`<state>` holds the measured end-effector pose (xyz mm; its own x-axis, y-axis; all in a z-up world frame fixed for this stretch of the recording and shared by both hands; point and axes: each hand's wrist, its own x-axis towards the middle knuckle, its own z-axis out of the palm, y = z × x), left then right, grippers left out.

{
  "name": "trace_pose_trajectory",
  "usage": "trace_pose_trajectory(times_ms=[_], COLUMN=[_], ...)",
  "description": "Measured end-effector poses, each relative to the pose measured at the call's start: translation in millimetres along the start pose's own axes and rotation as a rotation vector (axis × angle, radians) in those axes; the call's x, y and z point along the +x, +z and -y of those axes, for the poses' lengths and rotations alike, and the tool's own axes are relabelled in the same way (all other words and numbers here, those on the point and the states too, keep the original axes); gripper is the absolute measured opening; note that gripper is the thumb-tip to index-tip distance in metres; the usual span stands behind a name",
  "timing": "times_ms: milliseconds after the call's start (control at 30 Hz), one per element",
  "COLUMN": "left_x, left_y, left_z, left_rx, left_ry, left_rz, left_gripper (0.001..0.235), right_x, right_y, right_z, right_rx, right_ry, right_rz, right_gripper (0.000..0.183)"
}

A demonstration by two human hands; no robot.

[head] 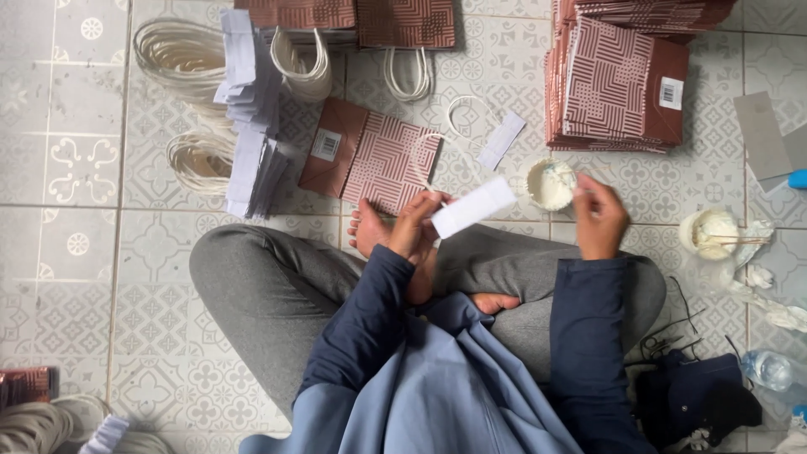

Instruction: The person sits on the floor and assembles patterned paper gift bags by attaching white rope handles. They apply glue to small white paper tabs, press the tabs onto the bag, and then insert the rope handles through the tabs to secure them.

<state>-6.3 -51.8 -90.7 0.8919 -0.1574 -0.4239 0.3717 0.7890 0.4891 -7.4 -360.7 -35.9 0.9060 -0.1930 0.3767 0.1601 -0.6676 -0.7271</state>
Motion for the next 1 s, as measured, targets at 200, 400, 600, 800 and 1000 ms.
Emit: trace_pose_trajectory(times_ms=[200,400,600,800,1000], left_x=[-20,-26,-47,37,93], left_y=[21,11,8,-72,-92], left_z=[32,48,20,-13,-3], left_rx=[-0.127,-0.099,0.151,1.736,2.103], left_ry=[-0.311,-0.449,-0.604,0.825,0.615], left_rz=[0.147,0.189,0.438,-0.146,-0.289], left_gripper=[0.019,0.018,0.062,0.046,0.116], right_x=[-23,-14,-5,-9,-10], right_y=[59,58,49,54,66], right_z=[75,88,109,45,48], right_rx=[0.720,0.295,0.167,0.241,0.319], right_ry=[0.468,-0.261,-0.436,-0.211,-0.135], right_rz=[0.209,0.065,-0.037,-0.124,0.079], right_gripper=[0.045,0.034,0.021,0.018,0.005])
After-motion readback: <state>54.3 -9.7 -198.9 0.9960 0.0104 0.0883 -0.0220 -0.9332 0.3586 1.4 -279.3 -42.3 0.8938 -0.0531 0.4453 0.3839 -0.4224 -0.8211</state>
